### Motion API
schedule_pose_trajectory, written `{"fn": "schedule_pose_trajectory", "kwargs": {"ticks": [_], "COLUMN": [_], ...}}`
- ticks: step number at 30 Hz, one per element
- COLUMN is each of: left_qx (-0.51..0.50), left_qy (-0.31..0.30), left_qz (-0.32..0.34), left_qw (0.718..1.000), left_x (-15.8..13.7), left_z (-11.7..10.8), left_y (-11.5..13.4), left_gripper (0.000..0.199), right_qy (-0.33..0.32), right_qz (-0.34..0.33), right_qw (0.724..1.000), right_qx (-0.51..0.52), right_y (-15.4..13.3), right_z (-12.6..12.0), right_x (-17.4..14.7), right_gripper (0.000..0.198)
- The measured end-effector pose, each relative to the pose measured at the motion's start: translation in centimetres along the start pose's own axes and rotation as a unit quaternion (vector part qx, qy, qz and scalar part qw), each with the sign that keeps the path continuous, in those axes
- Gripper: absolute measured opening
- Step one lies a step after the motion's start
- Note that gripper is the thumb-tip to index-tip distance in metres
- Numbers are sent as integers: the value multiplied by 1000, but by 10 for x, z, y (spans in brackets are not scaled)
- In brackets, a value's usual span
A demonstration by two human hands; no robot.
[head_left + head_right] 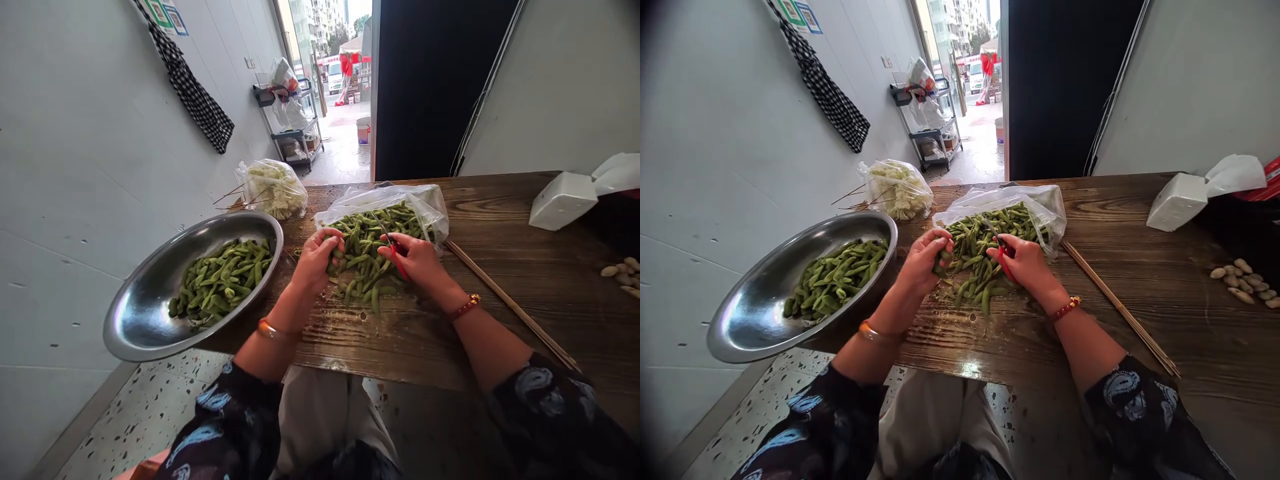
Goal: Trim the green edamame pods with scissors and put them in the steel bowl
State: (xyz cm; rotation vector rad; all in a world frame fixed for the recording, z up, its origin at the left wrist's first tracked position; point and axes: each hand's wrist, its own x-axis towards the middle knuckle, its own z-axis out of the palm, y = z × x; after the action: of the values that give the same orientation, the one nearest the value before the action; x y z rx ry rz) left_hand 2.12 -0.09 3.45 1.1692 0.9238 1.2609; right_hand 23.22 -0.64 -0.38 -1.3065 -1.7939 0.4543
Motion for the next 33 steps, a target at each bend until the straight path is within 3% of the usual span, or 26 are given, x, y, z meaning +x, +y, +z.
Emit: {"fn": "schedule_pose_trajectory", "kwargs": {"ticks": [2, 4, 7, 10, 13, 14, 16, 18, 20, 23, 26, 31, 33], "left_qx": [104, 255, 498, 658, 729, 731, 712, 685, 677, 685, 694, 713, 708], "left_qy": [7, 43, 115, 156, 132, 123, 105, 66, 18, -41, -57, -86, -88], "left_qz": [56, 131, 234, 226, 214, 219, 227, 219, 208, 174, 134, 145, 142], "left_qw": [993, 957, 827, 701, 637, 635, 656, 691, 705, 706, 706, 680, 686], "left_x": [-4, -8, -11, -13, -19, -23, -29, -34, -34, -27, -15, 2, 8], "left_z": [3, -1, -27, -71, -104, -108, -103, -85, -63, -36, -23, -13, -12], "left_y": [23, 48, 82, 105, 113, 111, 101, 82, 56, 14, -19, -45, -49], "left_gripper": [19, 17, 11, 18, 38, 41, 37, 27, 21, 15, 14, 19, 16], "right_qy": [0, 0, 10, 17, 12, 11, 11, 9, 7, -1, -6, -10, -15], "right_qz": [-5, -9, -8, -7, -7, -7, -12, -18, -20, -15, -17, -11, -8], "right_qw": [1000, 1000, 1000, 1000, 1000, 1000, 999, 999, 999, 999, 999, 999, 998], "right_qx": [-3, -7, -12, -14, -23, -28, -33, -34, -36, -33, -32, -47, -53], "right_y": [2, 3, 5, 8, 11, 12, 11, 10, 9, 9, 9, 7, 6], "right_z": [-1, -1, -1, -2, -1, 0, 1, 1, 1, 0, 0, 2, 3], "right_x": [0, 0, 1, 2, 3, 2, 2, 1, 0, 0, 0, 0, 0], "right_gripper": [52, 52, 51, 51, 51, 51, 50, 50, 49, 49, 49, 47, 46]}}
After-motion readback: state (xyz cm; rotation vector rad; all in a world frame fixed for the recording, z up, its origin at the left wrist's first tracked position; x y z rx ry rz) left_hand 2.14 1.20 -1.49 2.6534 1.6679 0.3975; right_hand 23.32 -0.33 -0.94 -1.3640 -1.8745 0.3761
